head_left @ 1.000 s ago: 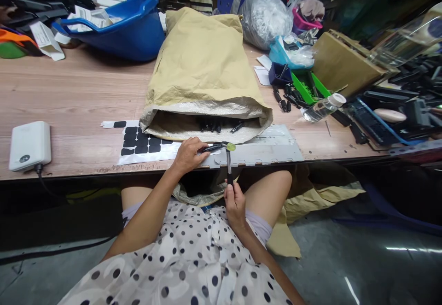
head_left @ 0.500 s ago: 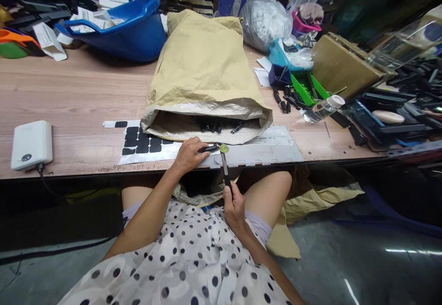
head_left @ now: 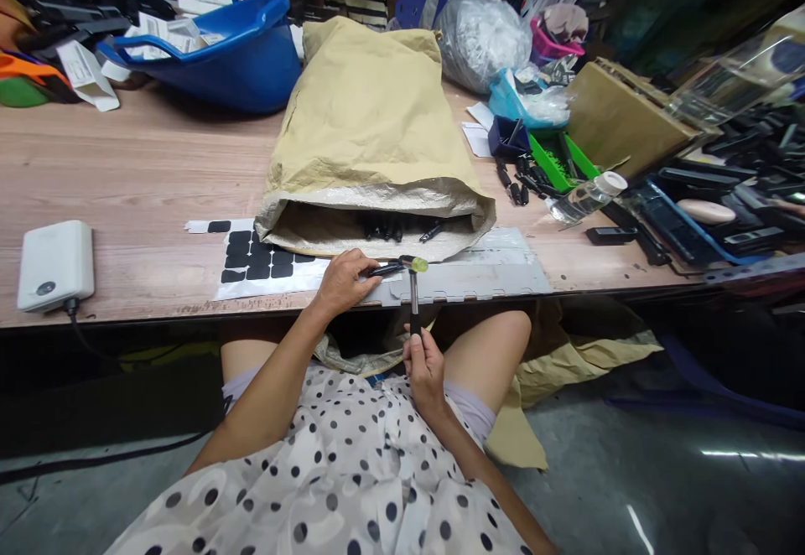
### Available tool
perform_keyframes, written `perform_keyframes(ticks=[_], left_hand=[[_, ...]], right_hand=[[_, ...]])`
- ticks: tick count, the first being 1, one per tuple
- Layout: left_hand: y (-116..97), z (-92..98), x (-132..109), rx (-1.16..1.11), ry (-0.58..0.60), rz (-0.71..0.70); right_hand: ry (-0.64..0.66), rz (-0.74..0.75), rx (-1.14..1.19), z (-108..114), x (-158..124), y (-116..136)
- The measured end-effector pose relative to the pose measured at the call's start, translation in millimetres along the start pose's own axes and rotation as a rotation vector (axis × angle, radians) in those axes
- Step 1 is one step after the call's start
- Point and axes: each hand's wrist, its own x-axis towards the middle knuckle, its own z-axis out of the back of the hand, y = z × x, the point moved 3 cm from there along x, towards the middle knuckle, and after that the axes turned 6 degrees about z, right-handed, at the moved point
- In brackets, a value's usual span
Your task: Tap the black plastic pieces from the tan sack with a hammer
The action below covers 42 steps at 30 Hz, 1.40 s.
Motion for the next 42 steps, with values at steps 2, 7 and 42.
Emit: perform_keyframes(ticks=[2,7,42], left_hand=[[-1,-0.2,0,0.007,-0.004,-0.003],[-3,2.2,1,-0.003,-0.019,-0.018],[-64,-2.5,19,-0.080,-0.002,0.083]], right_hand=[[-0.027,-0.084,0.121,-2,3,1],[-0.062,-0.217,0.373,-10,8,4],[-0.049,-0.273,0.504,-14,8,-5]])
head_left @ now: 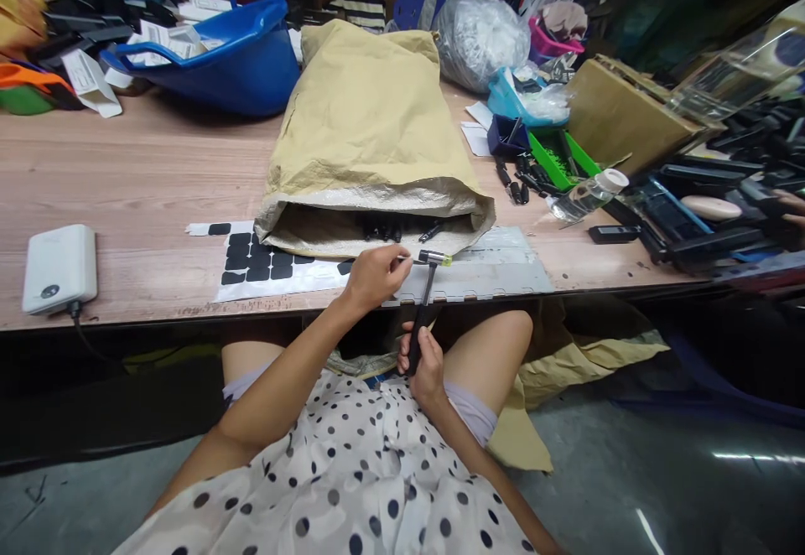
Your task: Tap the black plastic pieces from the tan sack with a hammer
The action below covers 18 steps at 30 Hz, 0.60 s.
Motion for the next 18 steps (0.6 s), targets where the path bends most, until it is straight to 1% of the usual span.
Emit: perform_keyframes(ticks=[3,4,6,8,11,14,16,18], left_hand=[[-18,-14.6,43,0.138,0.024,0.071],[-23,-20.6,54,0.190,0.056,0.099],[-30,-31.6,70,0.282,0.119,0.143],[-33,-39.2,79,0.347,0.165,0.176],[-34,-42.5,83,0.392,0.196,0.206],[-31,-36.4,77,0.388,0.197,0.213],[-26,-28.0,66,0.357,0.149,0.204],[-17,-17.5,50,0.308,0.065,0.164]], right_hand=[[-0.027,0.010,0.013,0,-3,-2],[-0.037,0.008,0.019,0,-4,-2],[-0.057,0.005,0.026,1,-6,-2],[-0.066,0.006,0.023,1,-7,-2],[-0.055,0.017,0.003,2,-7,0],[-0.038,0.034,-0.018,3,-7,1],[-0.028,0.043,-0.025,3,-6,2],[-0.018,0.047,-0.029,4,-6,2]])
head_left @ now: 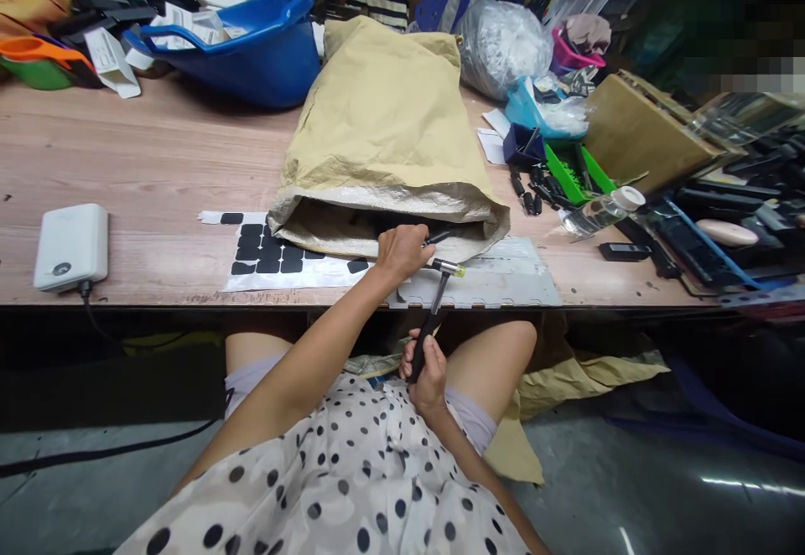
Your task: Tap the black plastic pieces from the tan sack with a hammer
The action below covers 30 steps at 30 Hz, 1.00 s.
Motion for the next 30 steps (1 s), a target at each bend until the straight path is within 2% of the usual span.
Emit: perform_keyframes(ticks=[4,6,10,20,30], left_hand=[[40,6.3,-38,-0.075,-0.135,-0.144],[61,5.4,-54,-0.096,-0.140,-0.213],[89,0.2,-67,-0.116,-0.134,-0.204],[92,-7.1,-62,-0.173,-0.147,-0.207],[97,-8.3,-61,-0.247,-0.130,-0.185]], right_hand=[[-0.004,0.001,-0.005,1,1,-1],[-0.006,0.004,-0.014,2,1,-1],[-0.009,0.025,-0.028,3,2,-1],[-0.005,0.071,-0.086,7,2,-2],[0.069,0.193,-0.335,8,-5,7]])
